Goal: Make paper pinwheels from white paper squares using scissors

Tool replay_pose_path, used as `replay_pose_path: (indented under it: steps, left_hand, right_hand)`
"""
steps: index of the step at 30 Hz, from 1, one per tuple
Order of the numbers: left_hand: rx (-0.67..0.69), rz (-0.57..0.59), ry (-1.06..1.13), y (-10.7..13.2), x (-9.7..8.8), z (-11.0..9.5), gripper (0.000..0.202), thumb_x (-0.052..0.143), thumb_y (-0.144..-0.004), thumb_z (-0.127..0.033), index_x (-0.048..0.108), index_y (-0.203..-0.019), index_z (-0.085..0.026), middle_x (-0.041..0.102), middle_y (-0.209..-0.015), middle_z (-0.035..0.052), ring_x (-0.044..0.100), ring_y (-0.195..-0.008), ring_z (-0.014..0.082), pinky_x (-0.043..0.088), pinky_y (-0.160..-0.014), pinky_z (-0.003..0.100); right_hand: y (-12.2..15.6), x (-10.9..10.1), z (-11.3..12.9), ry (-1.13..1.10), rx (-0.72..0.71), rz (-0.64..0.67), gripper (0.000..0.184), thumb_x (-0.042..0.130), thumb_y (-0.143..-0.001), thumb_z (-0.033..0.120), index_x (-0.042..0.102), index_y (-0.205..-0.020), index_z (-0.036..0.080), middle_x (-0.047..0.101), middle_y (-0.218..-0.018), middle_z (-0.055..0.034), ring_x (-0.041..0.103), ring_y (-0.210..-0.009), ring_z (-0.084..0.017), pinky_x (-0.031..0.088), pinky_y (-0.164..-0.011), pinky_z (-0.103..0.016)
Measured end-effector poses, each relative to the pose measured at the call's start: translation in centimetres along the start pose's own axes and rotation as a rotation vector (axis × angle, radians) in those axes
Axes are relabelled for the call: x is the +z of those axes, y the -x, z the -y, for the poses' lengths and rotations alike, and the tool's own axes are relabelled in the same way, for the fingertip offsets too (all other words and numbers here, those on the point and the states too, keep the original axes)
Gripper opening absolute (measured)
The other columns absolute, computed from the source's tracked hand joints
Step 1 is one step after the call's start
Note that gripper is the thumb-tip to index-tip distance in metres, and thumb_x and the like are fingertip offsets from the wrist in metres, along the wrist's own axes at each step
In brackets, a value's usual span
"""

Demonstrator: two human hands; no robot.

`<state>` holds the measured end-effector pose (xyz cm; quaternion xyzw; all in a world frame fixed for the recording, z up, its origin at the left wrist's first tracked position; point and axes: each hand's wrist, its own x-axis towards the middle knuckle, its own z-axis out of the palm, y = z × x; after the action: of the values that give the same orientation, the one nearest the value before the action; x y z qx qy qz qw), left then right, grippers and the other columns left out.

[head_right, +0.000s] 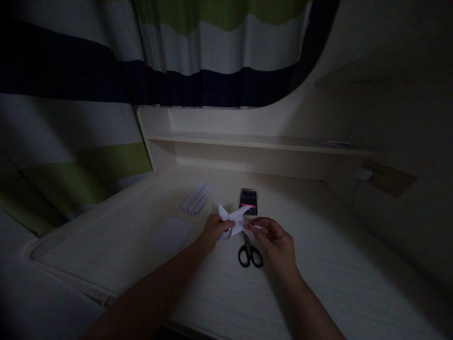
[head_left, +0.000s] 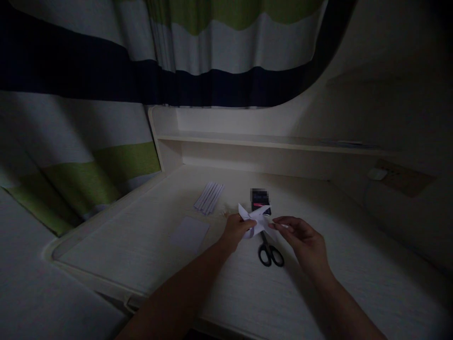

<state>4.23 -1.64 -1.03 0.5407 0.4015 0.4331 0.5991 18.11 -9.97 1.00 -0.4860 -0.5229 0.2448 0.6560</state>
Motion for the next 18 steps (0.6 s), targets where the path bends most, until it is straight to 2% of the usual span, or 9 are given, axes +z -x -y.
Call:
replay_pose_path:
  steps: [2, 4, 9, 12, 18]
  left_hand:
    - [0.021, 0.008, 0.022, 0.5, 0.5, -0.4, 0.013, 0.061, -0.056, -0.021, 0.062, -0.061, -0.009, 0.056, -0.056, 0.0008, 0.048, -0.052, 0.0103, 0.035, -0.052, 0.022]
    - [0.014, 0.032, 0.056, 1.0, 0.8, -0.6, 0.012, 0.061, -0.056, -0.019, 0.062, -0.063, -0.009, 0.057, -0.058, 0.0007, 0.049, -0.054, 0.0100, 0.036, -0.054, 0.021]
    - [0.023, 0.050, 0.096, 1.2, 1.1, -0.4, 0.014, 0.062, -0.056, -0.017, 0.064, -0.068, -0.009, 0.060, -0.064, 0.0012, 0.052, -0.058, 0.0102, 0.039, -0.056, 0.021]
    - [0.023, 0.061, 0.096, 1.2, 1.1, -0.1, 0.015, 0.063, -0.057, -0.017, 0.065, -0.069, -0.010, 0.061, -0.064, 0.0012, 0.053, -0.058, 0.0106, 0.040, -0.057, 0.021]
    - [0.034, 0.084, 0.125, 1.3, 1.2, 0.0, 0.019, 0.064, -0.057, -0.019, 0.066, -0.073, -0.010, 0.062, -0.067, 0.0022, 0.054, -0.060, 0.0110, 0.041, -0.057, 0.022]
  right_hand:
    - [0.4, 0.4, -0.1, 0.141, -0.171, 0.090, 0.009, 0.060, -0.073, 0.027, 0.061, -0.079, 0.021, 0.063, -0.085, -0.0039, 0.060, -0.081, -0.018, 0.048, -0.075, -0.034]
    - [0.6, 0.5, -0.3, 0.308, -0.329, 0.125, 0.008, 0.056, -0.076, 0.024, 0.061, -0.082, 0.022, 0.061, -0.087, -0.0046, 0.059, -0.082, -0.018, 0.048, -0.073, -0.033]
    - [0.6, 0.3, -0.7, 0.593, -0.617, 0.069, 0.008, 0.054, -0.077, 0.017, 0.058, -0.083, 0.021, 0.062, -0.080, -0.0035, 0.056, -0.077, -0.018, 0.043, -0.070, -0.036]
    - [0.5, 0.3, -0.7, 0.667, -0.688, 0.055, 0.009, 0.055, -0.076, 0.016, 0.057, -0.083, 0.021, 0.063, -0.077, -0.0026, 0.056, -0.075, -0.018, 0.040, -0.071, -0.036]
    - [0.5, 0.5, -1.0, 0.736, -0.694, 0.072, 0.007, 0.054, -0.078, 0.017, 0.056, -0.084, 0.019, 0.063, -0.078, -0.0033, 0.055, -0.075, -0.017, 0.039, -0.071, -0.035]
